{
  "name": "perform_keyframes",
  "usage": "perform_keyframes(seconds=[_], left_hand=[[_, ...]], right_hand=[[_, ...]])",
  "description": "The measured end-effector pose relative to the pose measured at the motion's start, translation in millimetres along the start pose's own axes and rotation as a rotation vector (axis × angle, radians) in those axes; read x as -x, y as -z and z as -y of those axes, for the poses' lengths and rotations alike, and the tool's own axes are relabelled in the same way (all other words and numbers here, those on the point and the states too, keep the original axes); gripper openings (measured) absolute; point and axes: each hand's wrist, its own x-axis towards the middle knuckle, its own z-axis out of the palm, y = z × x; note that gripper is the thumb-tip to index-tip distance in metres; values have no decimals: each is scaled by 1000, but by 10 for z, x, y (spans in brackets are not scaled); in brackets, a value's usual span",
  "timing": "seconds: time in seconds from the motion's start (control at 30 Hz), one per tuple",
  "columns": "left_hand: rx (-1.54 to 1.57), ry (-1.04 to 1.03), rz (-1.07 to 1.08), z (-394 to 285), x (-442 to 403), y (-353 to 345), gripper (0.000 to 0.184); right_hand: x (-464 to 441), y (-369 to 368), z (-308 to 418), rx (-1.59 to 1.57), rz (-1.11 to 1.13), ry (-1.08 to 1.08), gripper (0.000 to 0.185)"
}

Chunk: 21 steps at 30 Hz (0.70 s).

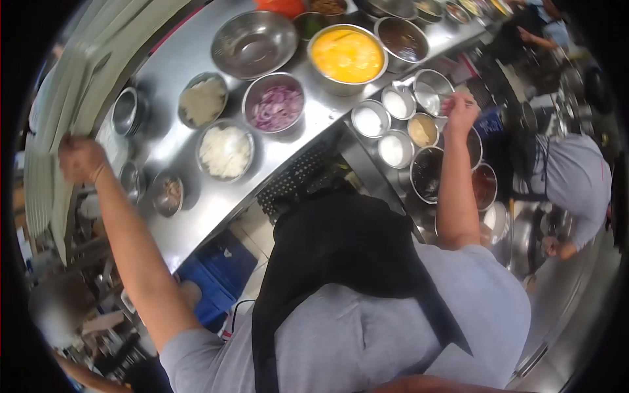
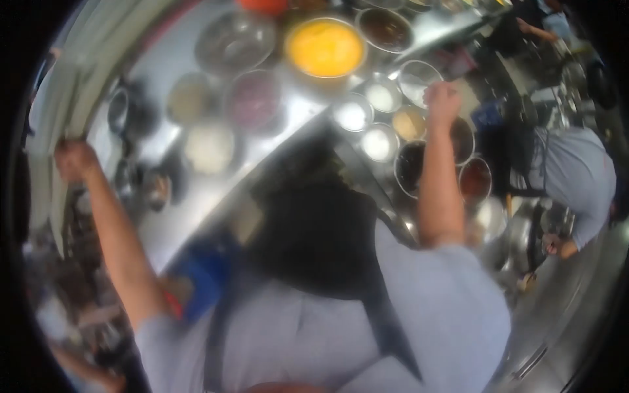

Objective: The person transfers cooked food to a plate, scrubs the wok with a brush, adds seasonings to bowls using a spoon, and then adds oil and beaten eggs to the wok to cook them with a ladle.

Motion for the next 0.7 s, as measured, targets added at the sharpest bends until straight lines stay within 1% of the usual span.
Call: perform_keyframes(seconds=[0.03,0.13,0.2,0.33,0.37,0.47,0.5,0.7], left_hand=[[15,-5,-2,-65,11,65,34],[25,-11,-13,-136,6,233,35],[26,-13,-11,-152,15,236,35],[31,15,30,-189,18,277,36],[54,-11,10,-155,29,243,36],[35,-18,-3,-95,32,173,36],[35,-23,1,-80,24,157,37],[16,-49,6,-68,30,140,38]], right_hand=[[-18,120,-159,-26,-76,-48,7],[43,387,-456,-67,-142,-167,8],[101,419,-636,-51,-114,-160,11],[87,342,-1153,253,12,-78,13],[28,334,-1372,273,12,-54,15],[81,163,-1258,250,0,-102,17],[63,140,-1252,281,31,-83,17],[114,133,-1135,63,38,-218,15]])
